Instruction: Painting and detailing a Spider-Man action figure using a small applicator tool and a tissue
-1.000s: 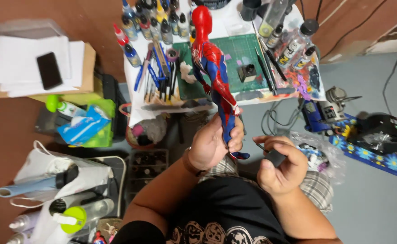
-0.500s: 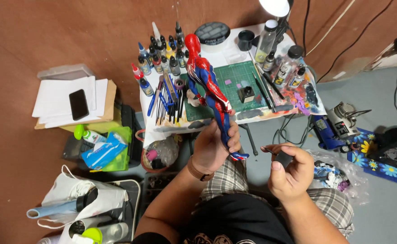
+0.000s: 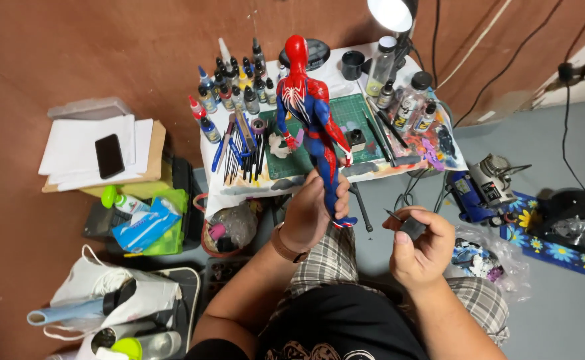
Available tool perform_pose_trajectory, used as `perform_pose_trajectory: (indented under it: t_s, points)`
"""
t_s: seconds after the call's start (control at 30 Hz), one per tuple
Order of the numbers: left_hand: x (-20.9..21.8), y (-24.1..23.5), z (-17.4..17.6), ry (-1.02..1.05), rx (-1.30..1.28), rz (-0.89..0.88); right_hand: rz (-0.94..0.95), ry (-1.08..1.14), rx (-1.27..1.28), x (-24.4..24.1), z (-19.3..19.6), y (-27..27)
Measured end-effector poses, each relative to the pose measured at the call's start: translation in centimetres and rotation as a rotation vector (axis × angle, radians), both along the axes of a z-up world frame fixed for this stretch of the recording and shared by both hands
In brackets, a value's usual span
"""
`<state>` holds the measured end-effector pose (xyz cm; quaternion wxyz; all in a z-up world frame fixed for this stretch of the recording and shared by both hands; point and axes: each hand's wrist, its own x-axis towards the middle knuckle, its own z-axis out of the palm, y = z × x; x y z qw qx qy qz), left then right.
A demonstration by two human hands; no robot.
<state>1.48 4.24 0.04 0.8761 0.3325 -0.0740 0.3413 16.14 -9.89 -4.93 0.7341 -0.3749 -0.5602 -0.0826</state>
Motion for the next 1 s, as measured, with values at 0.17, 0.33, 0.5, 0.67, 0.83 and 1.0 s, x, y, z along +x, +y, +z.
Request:
perform_pose_trajectory:
  t_s: [0.17, 0.33, 0.5, 0.67, 0.83, 1.0]
  points:
    - [-2.4, 2.9, -4.2, 0.037, 0.051, 0.196, 0.074, 0.074, -0.1, 1.7, -2.6, 4.4]
    - [-6.6, 4.4, -3.9, 0.102, 0.153, 0.495, 0.213, 0.173, -0.33, 1.0, -3.8, 11.9]
    - [-8.3, 5.1, -2.7, 0.146, 0.089, 0.623, 0.348, 0.215, -0.578, -0.9, -4.1, 19.9]
    - [-8.9, 5.9, -1.2, 0.111, 0.048, 0.637, 0.609, 0.563, -0.7, -2.4, -2.8, 23.3]
    - [-8.7, 6.4, -1.2, 0.1, 0.051, 0.616, 0.468, 0.575, -0.785, -1.5, -5.0, 25.2]
    - [-7.6, 6.3, -2.3, 0.132, 0.026, 0.609, 0.454, 0.76, -0.655, -1.5, -2.1, 21.1]
